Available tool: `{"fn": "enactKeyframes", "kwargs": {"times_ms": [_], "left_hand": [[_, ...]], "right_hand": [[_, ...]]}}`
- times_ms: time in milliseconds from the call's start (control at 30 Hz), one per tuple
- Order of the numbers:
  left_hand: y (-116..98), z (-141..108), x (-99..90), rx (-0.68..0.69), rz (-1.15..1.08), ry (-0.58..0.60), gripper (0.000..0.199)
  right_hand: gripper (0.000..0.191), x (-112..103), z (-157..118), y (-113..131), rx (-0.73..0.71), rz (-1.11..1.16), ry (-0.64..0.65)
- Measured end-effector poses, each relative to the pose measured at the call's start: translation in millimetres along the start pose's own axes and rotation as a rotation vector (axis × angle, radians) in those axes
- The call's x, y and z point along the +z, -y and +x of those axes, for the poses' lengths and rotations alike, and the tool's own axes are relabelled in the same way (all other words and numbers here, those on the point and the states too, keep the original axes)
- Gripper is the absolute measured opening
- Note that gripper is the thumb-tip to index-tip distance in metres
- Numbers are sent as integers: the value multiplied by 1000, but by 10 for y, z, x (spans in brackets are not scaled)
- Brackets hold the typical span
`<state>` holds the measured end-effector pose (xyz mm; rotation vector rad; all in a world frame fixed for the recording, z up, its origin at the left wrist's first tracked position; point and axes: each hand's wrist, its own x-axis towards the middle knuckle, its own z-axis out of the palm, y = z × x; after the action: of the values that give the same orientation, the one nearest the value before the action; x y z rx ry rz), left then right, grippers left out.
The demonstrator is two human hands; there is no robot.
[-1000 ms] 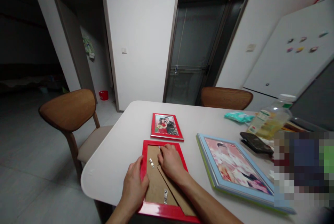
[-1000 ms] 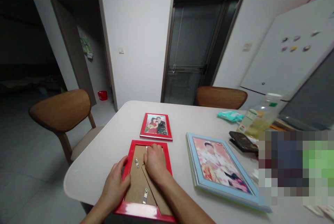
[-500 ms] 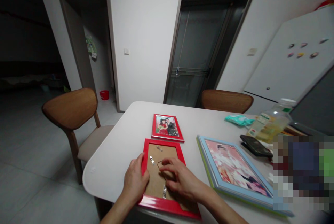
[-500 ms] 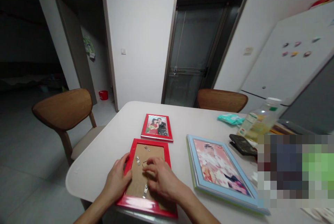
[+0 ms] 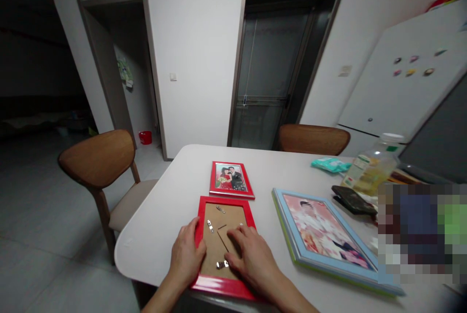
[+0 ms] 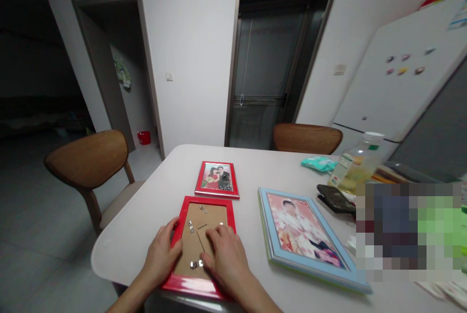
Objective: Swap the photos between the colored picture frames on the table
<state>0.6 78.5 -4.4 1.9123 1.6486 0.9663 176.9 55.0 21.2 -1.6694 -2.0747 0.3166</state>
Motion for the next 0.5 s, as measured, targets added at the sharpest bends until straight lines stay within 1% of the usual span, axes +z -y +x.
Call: {"fn": "enactKeyframes", "kwargs": {"times_ms": [167, 300, 400, 500], "left_hand": [[-3, 13, -21, -5, -48, 3, 38], [-53, 36, -38, -34, -157, 0, 37], [-126, 67, -55, -74, -295, 25, 30], [-170, 92, -147, -144, -454, 78, 32]], "right_hand": [[40, 2, 74, -9, 32, 69, -21], [35, -112, 94, 54, 47, 72, -67], [33, -227, 72, 177, 10, 88, -104], [32, -323, 43, 261, -61, 174, -113]]}}
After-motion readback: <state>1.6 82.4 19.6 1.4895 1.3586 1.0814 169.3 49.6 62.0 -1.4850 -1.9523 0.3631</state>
